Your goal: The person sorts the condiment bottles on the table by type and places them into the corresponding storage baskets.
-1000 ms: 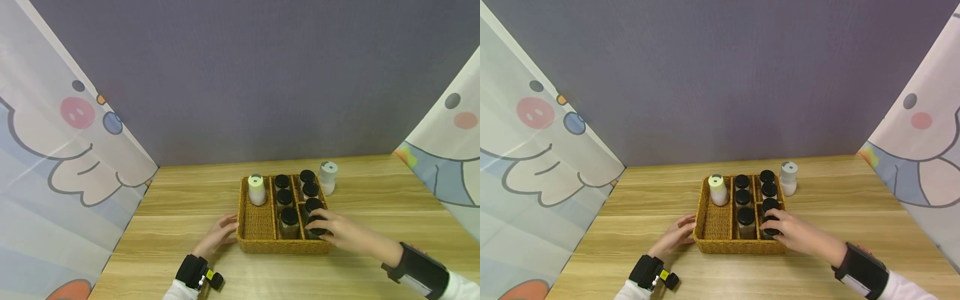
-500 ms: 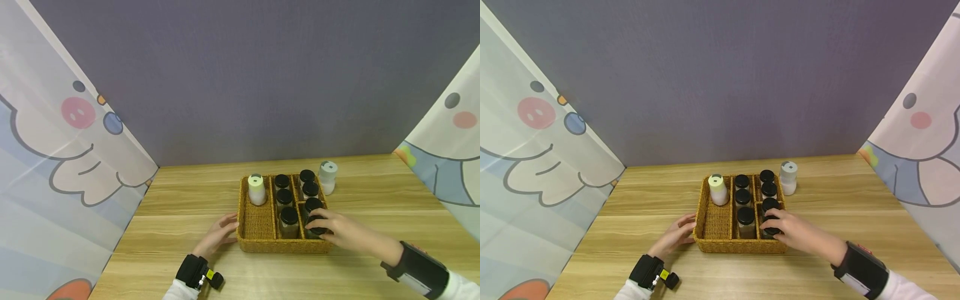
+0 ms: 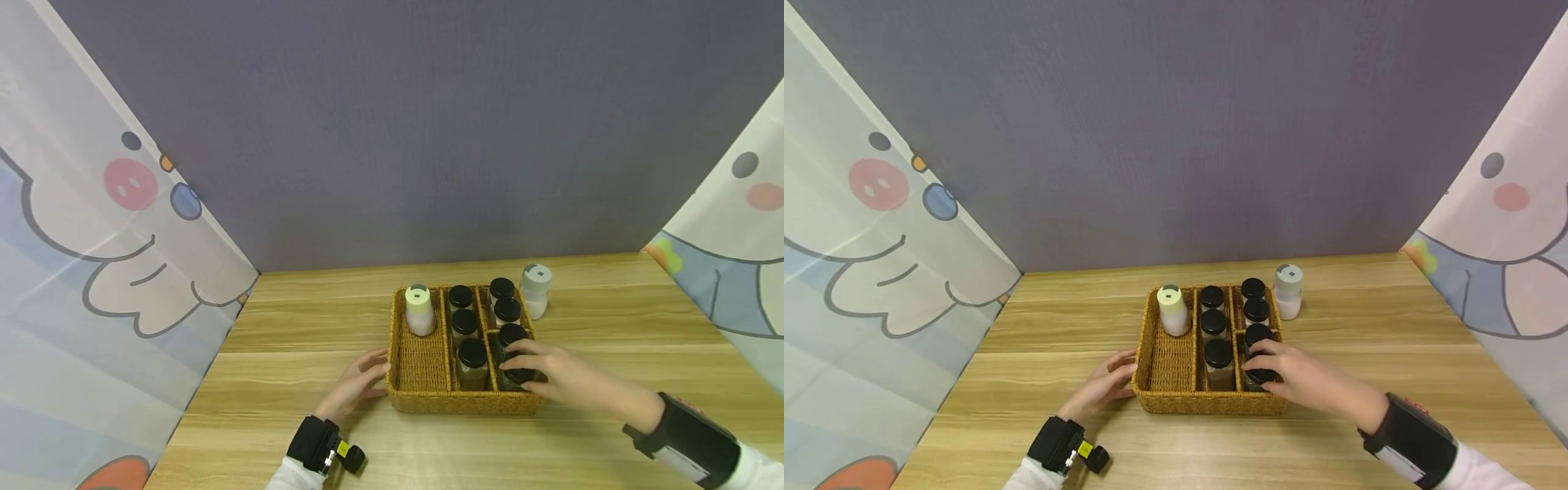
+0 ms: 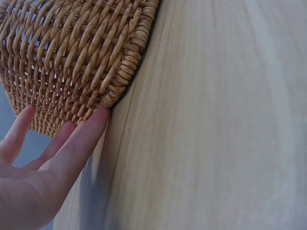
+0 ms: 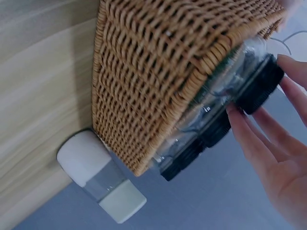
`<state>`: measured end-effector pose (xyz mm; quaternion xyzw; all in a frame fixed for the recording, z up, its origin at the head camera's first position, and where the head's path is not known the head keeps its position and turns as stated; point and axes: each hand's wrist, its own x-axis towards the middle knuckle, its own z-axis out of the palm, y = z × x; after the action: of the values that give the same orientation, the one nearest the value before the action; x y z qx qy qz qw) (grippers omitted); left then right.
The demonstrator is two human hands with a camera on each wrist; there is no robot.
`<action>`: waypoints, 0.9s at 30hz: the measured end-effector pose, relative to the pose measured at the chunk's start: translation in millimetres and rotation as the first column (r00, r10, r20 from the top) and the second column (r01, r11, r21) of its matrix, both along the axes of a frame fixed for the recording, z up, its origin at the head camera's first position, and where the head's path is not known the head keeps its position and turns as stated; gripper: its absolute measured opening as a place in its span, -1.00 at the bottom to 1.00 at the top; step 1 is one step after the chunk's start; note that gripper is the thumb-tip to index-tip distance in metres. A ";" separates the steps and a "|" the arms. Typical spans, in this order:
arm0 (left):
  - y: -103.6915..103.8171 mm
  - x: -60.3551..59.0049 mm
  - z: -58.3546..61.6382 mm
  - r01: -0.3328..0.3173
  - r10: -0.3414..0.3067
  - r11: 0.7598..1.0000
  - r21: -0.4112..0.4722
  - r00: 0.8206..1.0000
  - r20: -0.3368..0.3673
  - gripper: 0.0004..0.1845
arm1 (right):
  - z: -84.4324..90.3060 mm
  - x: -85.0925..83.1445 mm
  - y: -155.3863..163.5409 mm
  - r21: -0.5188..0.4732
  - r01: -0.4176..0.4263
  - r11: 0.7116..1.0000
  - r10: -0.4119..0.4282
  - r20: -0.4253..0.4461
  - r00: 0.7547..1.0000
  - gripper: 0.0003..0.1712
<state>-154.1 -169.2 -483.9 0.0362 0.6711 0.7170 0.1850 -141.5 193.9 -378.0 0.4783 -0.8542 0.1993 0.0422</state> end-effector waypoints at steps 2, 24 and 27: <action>0.0 0.1 0.0 0.002 -0.002 1.000 0.000 1.000 -0.001 -0.36 | 1.4 -1.0 -0.2 -0.015 0.001 1.000 -0.001 -0.015 1.000 -0.56; 1.0 0.0 1.3 0.007 -0.007 1.000 0.010 1.000 0.004 -0.35 | 24.4 -33.5 11.0 -0.148 0.035 0.988 -0.071 -0.247 0.966 -0.54; 1.1 0.0 1.4 0.004 -0.004 1.000 0.009 1.000 0.006 -0.35 | 27.4 -40.6 14.4 -0.145 0.055 0.988 -0.088 -0.231 0.969 -0.54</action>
<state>-154.1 -168.1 -482.6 0.0363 0.6673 0.7197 0.1883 -182.1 208.3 -350.6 0.4632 -0.8441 0.1977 0.1839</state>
